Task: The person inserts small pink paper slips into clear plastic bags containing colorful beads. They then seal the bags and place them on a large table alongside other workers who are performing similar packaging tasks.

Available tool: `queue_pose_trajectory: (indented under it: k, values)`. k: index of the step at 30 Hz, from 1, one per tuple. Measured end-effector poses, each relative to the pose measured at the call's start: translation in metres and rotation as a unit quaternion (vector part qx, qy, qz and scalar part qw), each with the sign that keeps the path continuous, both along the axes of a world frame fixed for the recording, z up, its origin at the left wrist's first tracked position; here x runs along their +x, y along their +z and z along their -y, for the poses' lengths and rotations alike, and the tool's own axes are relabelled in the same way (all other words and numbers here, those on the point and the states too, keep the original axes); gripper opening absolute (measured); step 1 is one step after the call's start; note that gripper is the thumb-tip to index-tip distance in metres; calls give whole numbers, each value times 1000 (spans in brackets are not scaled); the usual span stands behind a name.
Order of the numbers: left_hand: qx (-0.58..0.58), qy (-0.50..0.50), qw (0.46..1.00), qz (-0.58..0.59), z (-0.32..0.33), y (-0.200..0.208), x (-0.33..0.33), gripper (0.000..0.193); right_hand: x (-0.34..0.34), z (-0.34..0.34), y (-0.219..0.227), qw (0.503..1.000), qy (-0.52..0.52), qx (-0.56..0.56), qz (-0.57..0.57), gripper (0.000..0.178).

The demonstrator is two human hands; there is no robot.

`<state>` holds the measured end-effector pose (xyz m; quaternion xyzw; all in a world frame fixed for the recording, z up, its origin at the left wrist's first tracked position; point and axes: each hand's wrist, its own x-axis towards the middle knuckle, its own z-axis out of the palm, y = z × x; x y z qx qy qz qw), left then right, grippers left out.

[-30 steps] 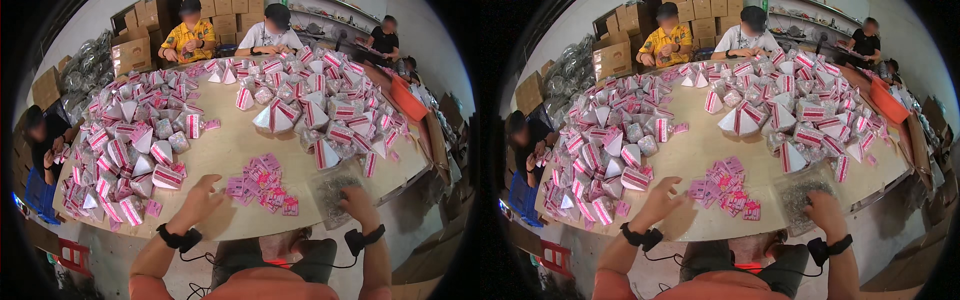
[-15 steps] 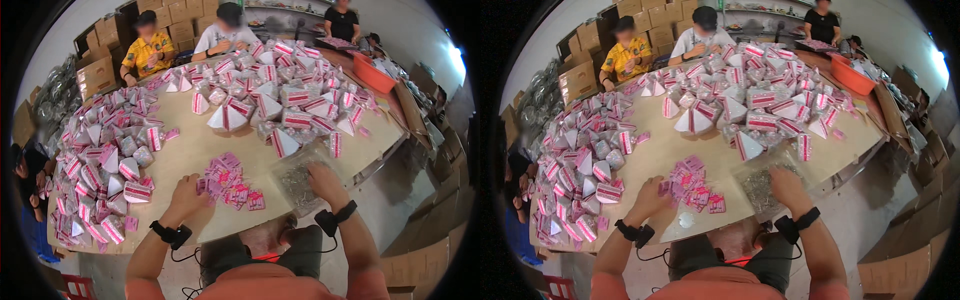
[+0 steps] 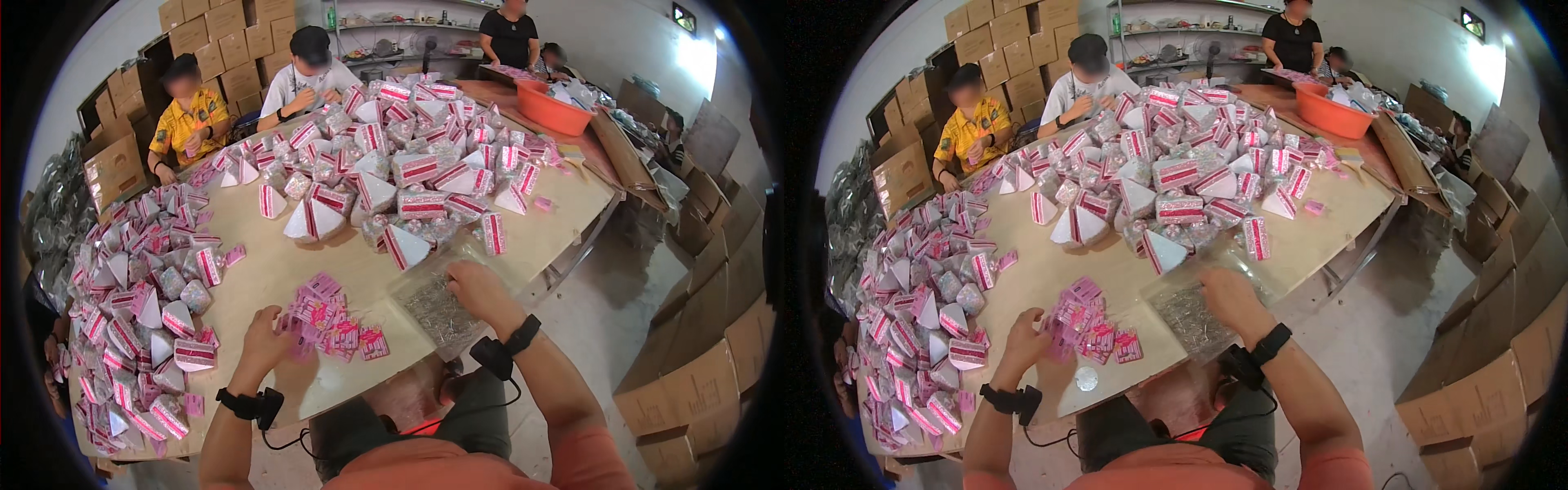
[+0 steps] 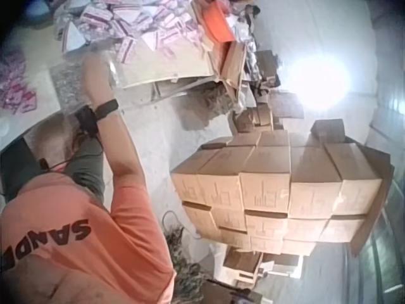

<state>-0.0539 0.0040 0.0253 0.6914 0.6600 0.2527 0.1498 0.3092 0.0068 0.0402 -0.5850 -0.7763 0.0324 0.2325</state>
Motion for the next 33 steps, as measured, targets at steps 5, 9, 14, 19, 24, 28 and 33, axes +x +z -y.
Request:
queue_pose_trajectory:
  k: [5,9,14,19,24,28,33]
  values:
    - [-6,-2,998,57,0,10,-3,44,9,-3,-6,999,-10,-6,50,13]
    - [-11,-13,995,95,6,17,-8,44,7,-2,3,999,-8,16,35,12]
    - [-7,-33,994,103,8,15,-7,43,10,-1,22,998,20,52,21,11]
    - [-25,-50,986,157,17,20,-2,46,13,-3,22,979,42,-45,-194,12]
    - [-45,-72,974,209,25,28,7,45,12,4,20,968,9,-116,-223,12]
    - [-23,-80,971,226,33,31,11,44,6,7,30,928,-23,-201,-314,10]
    - [21,-114,959,258,39,32,14,42,-5,10,37,855,-5,-217,-470,6]
